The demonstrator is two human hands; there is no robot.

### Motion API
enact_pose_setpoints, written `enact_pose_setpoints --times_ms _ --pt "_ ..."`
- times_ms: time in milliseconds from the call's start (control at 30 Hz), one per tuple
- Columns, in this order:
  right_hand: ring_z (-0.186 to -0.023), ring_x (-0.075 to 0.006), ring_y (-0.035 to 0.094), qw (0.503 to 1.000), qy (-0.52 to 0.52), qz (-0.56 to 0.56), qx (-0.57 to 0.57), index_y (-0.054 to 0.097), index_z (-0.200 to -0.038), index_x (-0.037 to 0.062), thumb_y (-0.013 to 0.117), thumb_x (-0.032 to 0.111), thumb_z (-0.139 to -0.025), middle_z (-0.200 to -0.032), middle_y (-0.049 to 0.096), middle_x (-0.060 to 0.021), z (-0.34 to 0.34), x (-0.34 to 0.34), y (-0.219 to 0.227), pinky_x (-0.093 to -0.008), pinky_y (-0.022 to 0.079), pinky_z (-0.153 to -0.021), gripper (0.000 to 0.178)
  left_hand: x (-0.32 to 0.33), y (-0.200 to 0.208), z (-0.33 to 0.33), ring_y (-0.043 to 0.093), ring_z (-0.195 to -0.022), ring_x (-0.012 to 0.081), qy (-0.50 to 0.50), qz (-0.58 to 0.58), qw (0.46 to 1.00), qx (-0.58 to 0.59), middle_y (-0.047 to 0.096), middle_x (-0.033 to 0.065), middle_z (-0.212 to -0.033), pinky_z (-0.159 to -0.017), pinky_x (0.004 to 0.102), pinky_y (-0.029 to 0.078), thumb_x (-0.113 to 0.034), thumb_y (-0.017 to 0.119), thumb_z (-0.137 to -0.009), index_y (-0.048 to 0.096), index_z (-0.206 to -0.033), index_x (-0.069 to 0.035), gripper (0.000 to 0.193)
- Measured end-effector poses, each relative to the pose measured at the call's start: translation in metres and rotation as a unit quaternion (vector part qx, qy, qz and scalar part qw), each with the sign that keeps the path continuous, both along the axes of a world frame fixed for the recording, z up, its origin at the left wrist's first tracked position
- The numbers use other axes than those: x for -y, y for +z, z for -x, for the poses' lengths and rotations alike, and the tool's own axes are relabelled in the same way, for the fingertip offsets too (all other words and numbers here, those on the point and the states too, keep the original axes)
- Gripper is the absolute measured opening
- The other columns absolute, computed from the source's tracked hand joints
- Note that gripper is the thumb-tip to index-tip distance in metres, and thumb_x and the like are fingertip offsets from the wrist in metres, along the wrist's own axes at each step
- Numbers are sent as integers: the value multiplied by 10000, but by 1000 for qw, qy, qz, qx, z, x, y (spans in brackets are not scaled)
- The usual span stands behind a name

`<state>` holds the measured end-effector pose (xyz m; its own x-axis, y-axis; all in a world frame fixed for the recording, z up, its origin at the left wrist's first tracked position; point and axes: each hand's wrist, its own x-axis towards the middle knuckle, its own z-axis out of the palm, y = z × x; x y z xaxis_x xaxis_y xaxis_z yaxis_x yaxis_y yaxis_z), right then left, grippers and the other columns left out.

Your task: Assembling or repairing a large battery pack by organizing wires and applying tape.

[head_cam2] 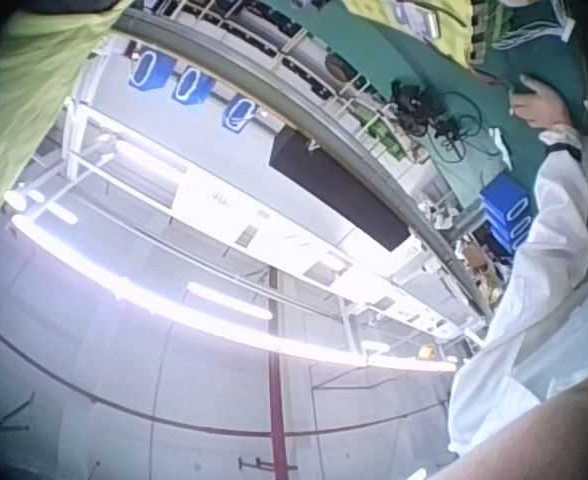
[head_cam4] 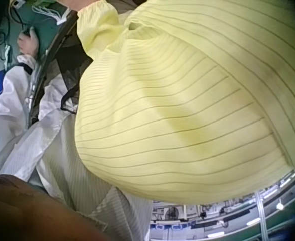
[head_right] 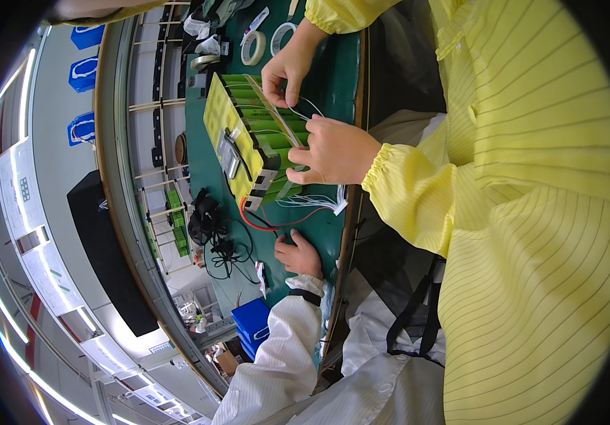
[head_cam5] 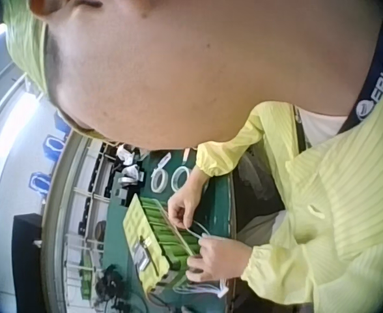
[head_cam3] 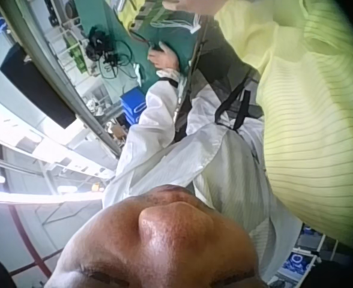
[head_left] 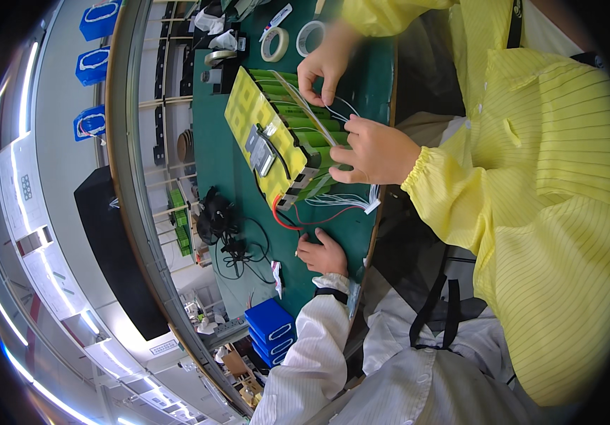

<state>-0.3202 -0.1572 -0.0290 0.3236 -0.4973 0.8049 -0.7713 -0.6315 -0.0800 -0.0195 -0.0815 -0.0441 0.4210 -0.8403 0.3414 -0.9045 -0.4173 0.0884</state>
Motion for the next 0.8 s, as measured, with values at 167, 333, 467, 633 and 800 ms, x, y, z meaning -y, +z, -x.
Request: enact_pose_setpoints --times_ms 167,333,467,633,800 --pt "-621 -190 530 1000 7 1 -3 522 -1104 285 626 170 -828 -868 520 -10 5 4 5 -345 481 -776 316 1 0 -1 534 -1183 394 -5 9 1000 6 539 165 -1289 -970 513 405 -468 567 -957 533 -1243 -99 468" --pt "-688 -183 550 999 21 40 18 556 -1013 221 616 206 -817 -888 529 -6 12 3 14 -325 473 -756 206 2 0 0 536 -1183 386 -5 8 1000 1 540 157 -1290 -970 511 404 -469 567 -957 538 -1236 -103 462" --pt "-812 -178 554 991 68 -37 109 546 -867 172 649 191 -766 -866 536 -2 5 -4 13 -305 467 -762 145 2 0 0 532 -1188 386 1 1 1000 -2 538 158 -1289 -971 513 401 -470 566 -957 535 -1235 -105 460" --pt "-800 -203 548 999 37 17 -12 514 -818 159 665 160 -729 -810 525 -11 6 -8 13 -294 456 -769 175 2 0 0 529 -1188 390 3 -1 1000 6 534 162 -1289 -964 518 405 -473 562 -957 526 -1247 -106 470" --pt "-702 -233 519 991 89 60 77 478 -820 162 682 144 -698 -777 509 -22 -7 -16 18 -330 445 -685 239 1 0 0 529 -1190 392 1 3 1000 3 535 163 -1291 -970 513 405 -476 562 -956 528 -1250 -102 477"
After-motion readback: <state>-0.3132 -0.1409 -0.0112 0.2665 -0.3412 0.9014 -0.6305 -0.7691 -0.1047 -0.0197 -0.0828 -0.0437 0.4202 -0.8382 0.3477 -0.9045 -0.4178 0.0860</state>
